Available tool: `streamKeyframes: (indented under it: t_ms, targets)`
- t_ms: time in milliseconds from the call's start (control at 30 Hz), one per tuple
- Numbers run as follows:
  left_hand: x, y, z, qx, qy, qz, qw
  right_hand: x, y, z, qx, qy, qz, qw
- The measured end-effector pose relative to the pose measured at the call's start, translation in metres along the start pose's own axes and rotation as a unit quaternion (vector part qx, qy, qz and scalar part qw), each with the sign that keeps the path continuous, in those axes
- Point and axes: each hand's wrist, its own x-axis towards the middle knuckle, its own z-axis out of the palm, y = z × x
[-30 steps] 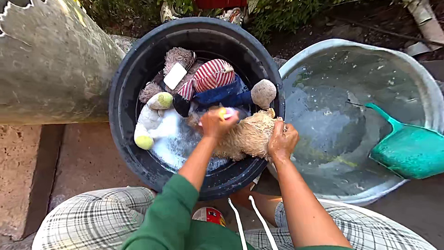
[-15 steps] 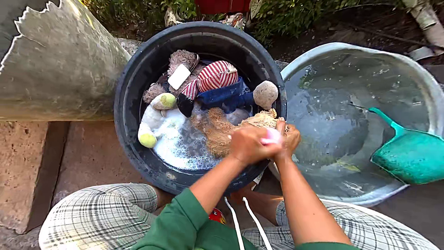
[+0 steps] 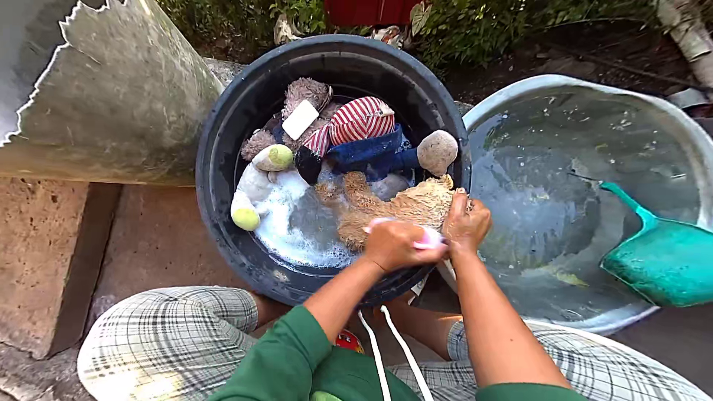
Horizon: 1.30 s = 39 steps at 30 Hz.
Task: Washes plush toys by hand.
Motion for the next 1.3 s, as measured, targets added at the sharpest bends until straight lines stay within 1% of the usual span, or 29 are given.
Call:
streamKeyframes:
  t_ms: [33, 67, 100, 133, 200, 267, 333, 367, 400, 500, 567, 633, 667, 700, 767, 833, 867, 900, 933, 967, 1033, 1067, 1100, 1133, 1167, 1200, 1233, 1267, 1300]
  targets:
    - [-0.009, -0.026, -0.009, 0.043, -0.076, -0.071, 0.994, -0.002, 0.0, 0.001, -0.007, -0.002, 0.001, 1.0]
    - [-0.009, -0.052, -0.026, 0.085, -0.162, -0.18, 0.966, -0.001, -0.002, 0.001, -0.007, -0.001, 0.002, 1.0]
    - [-0.006, -0.076, -0.043, 0.113, -0.224, -0.291, 0.923, 0.0, -0.002, 0.001, -0.006, -0.003, 0.009, 1.0]
    - [-0.01, -0.097, -0.059, 0.132, -0.232, -0.374, 0.888, -0.003, 0.0, 0.002, -0.007, -0.008, 0.018, 1.0]
    - [-0.015, -0.124, -0.081, 0.184, -0.146, -0.456, 0.858, 0.003, -0.002, 0.003, -0.008, -0.01, 0.028, 1.0]
    - [-0.031, -0.131, -0.083, 0.216, -0.051, -0.497, 0.839, 0.001, 0.001, 0.003, -0.008, -0.009, 0.032, 0.999]
    - [-0.038, -0.129, -0.075, 0.189, -0.068, -0.529, 0.825, 0.0, 0.002, 0.003, -0.008, -0.004, 0.029, 1.0]
    - [-0.036, -0.123, -0.07, 0.15, -0.084, -0.524, 0.834, 0.001, 0.002, 0.004, -0.008, 0.0, 0.026, 1.0]
    - [-0.032, -0.113, -0.064, 0.104, -0.067, -0.496, 0.859, 0.002, 0.0, 0.004, -0.003, 0.002, 0.023, 1.0]
    - [-0.015, -0.055, -0.032, -0.046, 0.11, -0.311, 0.943, 0.0, 0.001, 0.004, -0.002, 0.003, 0.021, 1.0]
    - [0.005, -0.006, -0.016, -0.135, 0.169, -0.181, 0.959, 0.0, 0.0, 0.002, -0.005, 0.003, 0.014, 1.0]
    - [0.021, 0.029, -0.004, -0.155, 0.169, -0.071, 0.971, 0.001, -0.002, 0.002, -0.002, 0.001, 0.006, 1.0]
    - [0.022, 0.029, 0.004, -0.13, 0.152, -0.031, 0.979, 0.002, 0.001, 0.003, -0.002, 0.008, 0.001, 1.0]
    - [0.017, 0.016, 0.007, -0.085, 0.106, -0.027, 0.99, 0.001, 0.001, 0.004, -0.003, 0.004, 0.006, 1.0]
    - [0.006, -0.032, 0.0, 0.027, -0.029, -0.136, 0.99, 0.0, -0.002, 0.003, -0.016, -0.013, 0.024, 1.0]
    - [0.015, -0.074, -0.017, 0.095, -0.159, -0.304, 0.935, -0.001, -0.001, 0.004, -0.019, -0.013, 0.029, 0.999]
    - [0.02, -0.084, -0.025, 0.111, -0.185, -0.364, 0.906, -0.003, 0.001, 0.004, -0.018, -0.011, 0.03, 0.999]
    - [0.028, -0.082, -0.03, 0.116, -0.171, -0.389, 0.898, 0.0, 0.0, 0.004, -0.012, -0.006, 0.026, 1.0]
    - [0.035, -0.069, -0.032, 0.111, -0.125, -0.365, 0.916, 0.003, -0.002, 0.005, -0.004, -0.003, 0.024, 1.0]
    - [0.033, -0.046, -0.027, 0.091, -0.057, -0.3, 0.948, 0.002, -0.001, 0.005, 0.0, -0.004, 0.023, 1.0]
    - [0.033, 0.004, -0.008, 0.015, 0.061, -0.115, 0.991, -0.001, 0.002, 0.004, 0.0, -0.003, 0.013, 1.0]
    - [0.036, 0.018, 0.002, -0.02, 0.093, -0.031, 0.995, 0.0, 0.002, 0.003, -0.001, -0.003, 0.008, 1.0]
    - [0.038, 0.018, 0.008, -0.033, 0.093, 0.018, 0.995, 0.0, 0.001, 0.002, -0.005, -0.004, 0.006, 1.0]
    - [0.035, 0.003, 0.005, -0.021, 0.042, 0.008, 0.999, -0.001, 0.001, 0.002, -0.006, -0.007, 0.006, 1.0]
    - [0.03, -0.024, -0.006, 0.021, -0.036, -0.058, 0.997, -0.002, 0.0, 0.002, -0.008, -0.013, 0.015, 1.0]
    - [0.027, -0.059, -0.019, 0.082, -0.121, -0.146, 0.978, -0.002, 0.0, 0.003, -0.006, -0.016, 0.022, 1.0]
    - [0.027, -0.09, -0.033, 0.138, -0.192, -0.234, 0.943, -0.001, -0.001, 0.002, -0.003, -0.018, 0.027, 0.999]
    - [0.027, -0.111, -0.045, 0.175, -0.223, -0.3, 0.911, -0.001, -0.003, 0.001, 0.003, -0.019, 0.03, 0.999]
    - [0.027, -0.117, -0.051, 0.195, -0.218, -0.336, 0.895, -0.001, -0.003, 0.0, 0.004, -0.02, 0.031, 0.999]
